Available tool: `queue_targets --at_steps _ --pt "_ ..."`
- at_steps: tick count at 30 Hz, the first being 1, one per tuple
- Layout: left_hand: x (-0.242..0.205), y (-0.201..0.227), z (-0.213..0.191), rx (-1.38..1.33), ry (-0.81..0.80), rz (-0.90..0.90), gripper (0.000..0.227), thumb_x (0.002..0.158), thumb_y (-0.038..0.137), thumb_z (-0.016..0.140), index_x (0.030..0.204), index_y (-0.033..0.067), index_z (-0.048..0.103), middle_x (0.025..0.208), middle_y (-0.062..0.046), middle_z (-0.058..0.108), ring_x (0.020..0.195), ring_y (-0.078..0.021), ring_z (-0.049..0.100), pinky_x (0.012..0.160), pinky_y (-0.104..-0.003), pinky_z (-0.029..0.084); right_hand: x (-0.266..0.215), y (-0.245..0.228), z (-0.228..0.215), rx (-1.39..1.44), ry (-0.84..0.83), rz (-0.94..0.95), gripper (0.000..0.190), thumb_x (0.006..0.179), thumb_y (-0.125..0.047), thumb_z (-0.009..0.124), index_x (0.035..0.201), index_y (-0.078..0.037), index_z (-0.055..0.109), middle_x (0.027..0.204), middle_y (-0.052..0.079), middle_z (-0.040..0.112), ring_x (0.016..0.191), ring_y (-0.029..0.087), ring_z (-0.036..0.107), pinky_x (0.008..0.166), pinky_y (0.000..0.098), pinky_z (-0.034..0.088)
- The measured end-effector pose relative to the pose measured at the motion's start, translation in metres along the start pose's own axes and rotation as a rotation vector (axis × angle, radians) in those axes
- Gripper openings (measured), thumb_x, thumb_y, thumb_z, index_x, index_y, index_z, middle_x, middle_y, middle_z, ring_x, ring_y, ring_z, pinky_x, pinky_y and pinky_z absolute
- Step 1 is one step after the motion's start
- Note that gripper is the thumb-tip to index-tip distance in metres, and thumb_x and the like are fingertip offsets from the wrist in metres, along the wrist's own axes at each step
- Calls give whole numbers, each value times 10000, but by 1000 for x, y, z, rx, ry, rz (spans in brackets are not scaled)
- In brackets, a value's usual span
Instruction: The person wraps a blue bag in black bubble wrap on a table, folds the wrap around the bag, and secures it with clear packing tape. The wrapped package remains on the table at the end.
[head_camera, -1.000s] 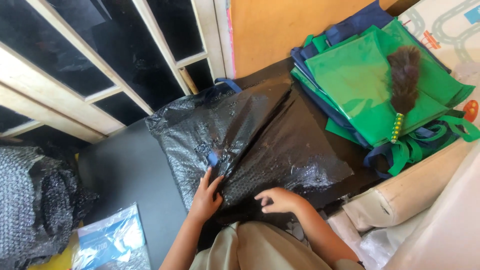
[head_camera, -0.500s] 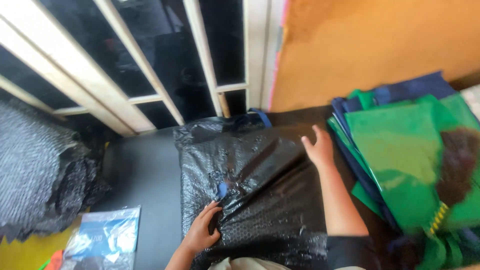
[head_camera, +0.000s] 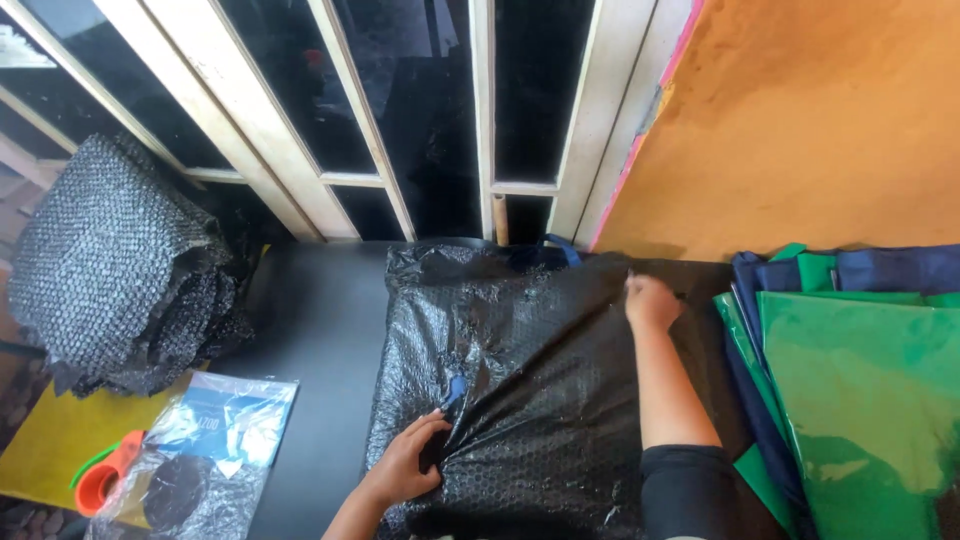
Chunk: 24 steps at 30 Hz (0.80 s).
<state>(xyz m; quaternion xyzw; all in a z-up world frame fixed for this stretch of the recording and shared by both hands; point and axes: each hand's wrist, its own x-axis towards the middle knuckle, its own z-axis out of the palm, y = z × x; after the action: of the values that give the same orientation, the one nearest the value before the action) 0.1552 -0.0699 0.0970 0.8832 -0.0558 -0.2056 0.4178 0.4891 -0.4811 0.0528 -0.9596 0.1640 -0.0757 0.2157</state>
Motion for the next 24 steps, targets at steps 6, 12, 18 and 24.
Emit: queue_targets --at_steps 6,12,18,24 --pt "-2 -3 -2 36 11 102 638 781 56 646 1406 105 526 1609 -174 376 1528 -342 295 1177 -515 359 -37 -47 -14 -169 -359 -57 524 1060 -396 367 1499 -137 492 1485 153 563 1524 353 293 1168 692 164" --pt "1 -6 -10 60 36 234 631 747 67 612 1376 79 560 1524 -190 499 1504 -333 361 1211 -473 319 -219 -132 -72 248 -385 -520 595 927 -344 631 1472 -129 529 1568 160 454 1483 398 342 1196 592 215" --pt "29 -20 -36 6 330 340 343 892 14 669 1221 64 753 1440 -238 594 1339 -428 525 1073 -528 469 -308 -114 -3 -39 -357 -679 616 1010 -349 557 1537 -46 459 1613 256 379 1520 424 294 1213 661 162" --pt "69 -52 -9 829 216 135 682 1005 319 504 1642 212 285 1726 -22 210 1584 -339 135 1215 -688 88 -294 -98 35 194 -337 -634 469 1086 -264 448 1550 -213 493 1558 177 491 1478 411 389 1165 709 239"
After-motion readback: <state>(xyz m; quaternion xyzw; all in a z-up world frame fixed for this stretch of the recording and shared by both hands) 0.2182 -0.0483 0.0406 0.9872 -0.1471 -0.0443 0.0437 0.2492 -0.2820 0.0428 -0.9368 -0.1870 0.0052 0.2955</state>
